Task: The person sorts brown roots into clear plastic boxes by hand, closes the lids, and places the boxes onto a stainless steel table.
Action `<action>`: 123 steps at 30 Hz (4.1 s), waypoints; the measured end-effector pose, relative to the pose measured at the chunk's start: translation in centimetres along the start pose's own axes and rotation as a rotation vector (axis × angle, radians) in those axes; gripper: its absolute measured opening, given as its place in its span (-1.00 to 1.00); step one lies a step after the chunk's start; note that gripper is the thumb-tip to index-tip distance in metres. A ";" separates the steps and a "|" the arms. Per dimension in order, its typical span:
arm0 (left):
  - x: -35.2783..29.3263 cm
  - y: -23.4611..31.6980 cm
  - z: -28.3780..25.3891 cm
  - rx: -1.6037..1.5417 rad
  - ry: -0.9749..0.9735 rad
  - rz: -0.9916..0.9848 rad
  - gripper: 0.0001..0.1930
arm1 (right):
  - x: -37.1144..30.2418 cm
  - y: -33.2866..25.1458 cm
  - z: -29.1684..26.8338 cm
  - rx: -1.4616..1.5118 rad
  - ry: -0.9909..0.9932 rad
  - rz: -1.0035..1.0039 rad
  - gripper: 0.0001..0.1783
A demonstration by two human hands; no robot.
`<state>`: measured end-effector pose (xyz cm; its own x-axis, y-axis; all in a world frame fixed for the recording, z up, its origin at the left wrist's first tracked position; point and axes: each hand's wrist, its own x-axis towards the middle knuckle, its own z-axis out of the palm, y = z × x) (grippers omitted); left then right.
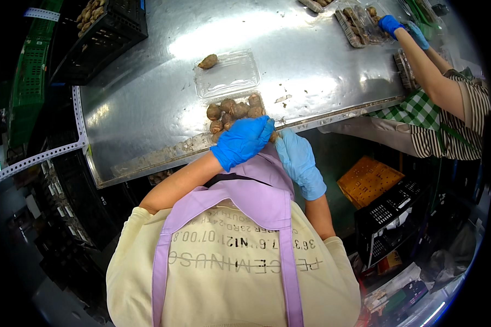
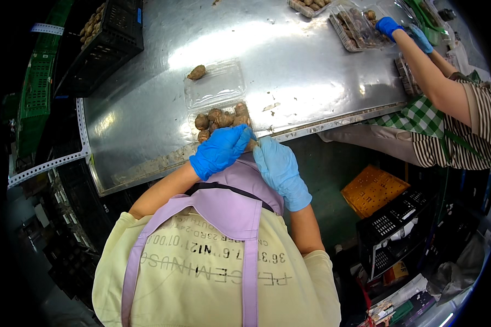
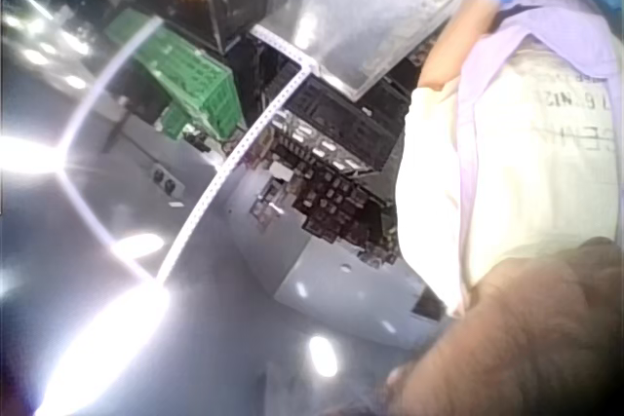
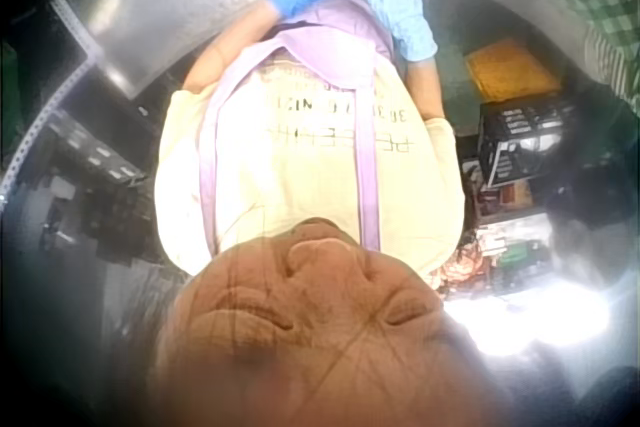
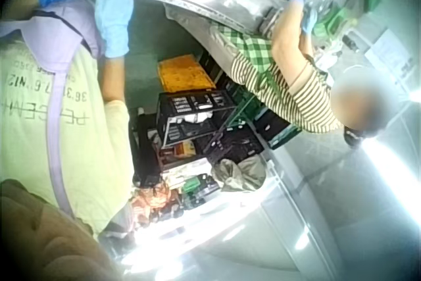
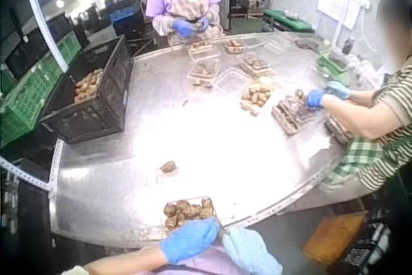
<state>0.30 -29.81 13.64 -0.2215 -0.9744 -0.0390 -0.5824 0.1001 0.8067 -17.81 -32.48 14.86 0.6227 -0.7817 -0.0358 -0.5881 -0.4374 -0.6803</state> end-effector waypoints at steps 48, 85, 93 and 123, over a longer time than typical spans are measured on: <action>4.0 -13.5 -7.2 -0.665 0.330 -0.571 -0.64 | -10.5 14.6 5.2 0.095 -0.212 0.665 -0.55; 0.7 1.4 -0.3 -0.591 -0.156 -0.236 -0.57 | -1.2 1.0 -0.2 0.159 0.163 0.107 -0.77; 0.2 1.3 0.8 -0.291 -0.061 -0.120 -0.59 | -1.5 1.3 0.5 -0.129 0.106 0.085 -0.81; 5.7 -11.3 -4.9 0.083 0.234 -0.271 -0.54 | -11.6 14.0 7.2 0.192 -0.269 0.790 -0.53</action>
<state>9.41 -37.51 7.20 0.1288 -0.9865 -0.1015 -0.6588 -0.1617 0.7347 -29.60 -26.31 0.52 0.1822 -0.6824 -0.7079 -0.8187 0.2933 -0.4936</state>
